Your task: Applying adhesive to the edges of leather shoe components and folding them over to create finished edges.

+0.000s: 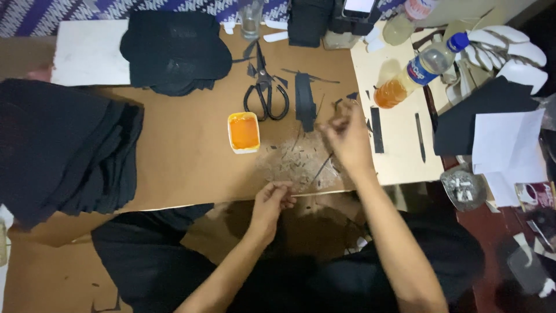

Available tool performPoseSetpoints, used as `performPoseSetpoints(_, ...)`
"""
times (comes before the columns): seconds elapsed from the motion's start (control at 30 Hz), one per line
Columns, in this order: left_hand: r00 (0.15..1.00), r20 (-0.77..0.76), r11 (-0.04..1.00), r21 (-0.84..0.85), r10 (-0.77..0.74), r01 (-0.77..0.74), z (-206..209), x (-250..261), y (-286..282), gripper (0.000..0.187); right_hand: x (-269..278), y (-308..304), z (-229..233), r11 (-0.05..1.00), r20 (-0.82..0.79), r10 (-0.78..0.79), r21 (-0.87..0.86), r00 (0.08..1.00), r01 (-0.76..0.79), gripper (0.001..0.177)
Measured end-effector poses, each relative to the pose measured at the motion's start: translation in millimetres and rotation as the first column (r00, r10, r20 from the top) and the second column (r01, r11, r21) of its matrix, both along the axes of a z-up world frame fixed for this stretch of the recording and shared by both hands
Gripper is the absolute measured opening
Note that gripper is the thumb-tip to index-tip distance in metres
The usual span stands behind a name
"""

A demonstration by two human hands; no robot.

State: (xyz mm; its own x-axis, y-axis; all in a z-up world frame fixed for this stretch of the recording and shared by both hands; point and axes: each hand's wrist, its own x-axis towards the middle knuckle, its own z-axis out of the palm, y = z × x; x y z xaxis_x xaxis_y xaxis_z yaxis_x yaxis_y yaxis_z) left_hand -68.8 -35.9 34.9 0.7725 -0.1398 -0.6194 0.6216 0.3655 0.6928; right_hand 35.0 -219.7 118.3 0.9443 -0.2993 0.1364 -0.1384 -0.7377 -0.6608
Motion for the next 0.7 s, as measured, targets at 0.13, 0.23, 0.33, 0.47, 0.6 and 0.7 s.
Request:
performPoseSetpoints(0.13, 1.0, 0.01, 1.0, 0.028, 0.008, -0.009, 18, -4, 18, 0.024, 35, 16, -52, 0.984, -0.187, -0.068, 0.149, 0.98, 0.097, 0.063)
performPoseSetpoints(0.23, 0.997, 0.021, 0.995, 0.064, 0.075, -0.077, 21, 0, 36, 0.022, 38, 25, -62, 0.982, -0.222, -0.118, 0.121, 0.968, 0.148, 0.066)
performPoseSetpoints(0.33, 0.994, 0.023, 0.992, 0.064, 0.105, -0.106, 15, 1, 34, 0.021, 45, 13, -85, 0.98, -0.239, -0.137, 0.105, 0.961, 0.166, 0.069)
performPoseSetpoints(0.47, 0.998, 0.06, 0.999, 0.044, 0.019, -0.022, 1, 9, 12, 0.021, 52, 1, -107, 0.979, -0.225, -0.123, 0.129, 0.966, 0.155, 0.065)
performPoseSetpoints(0.6, 0.993, 0.115, 1.0, 0.014, -0.008, 0.006, -14, 15, -9, 0.02, 37, 30, -73, 0.97, -0.156, -0.096, 0.206, 0.983, 0.127, 0.088)
performPoseSetpoints(0.7, 0.991, 0.132, 1.0, 0.022, -0.005, 0.002, 5, 13, -11, 0.021, 43, 22, -94, 0.968, -0.175, -0.148, 0.178, 0.973, 0.179, 0.081)
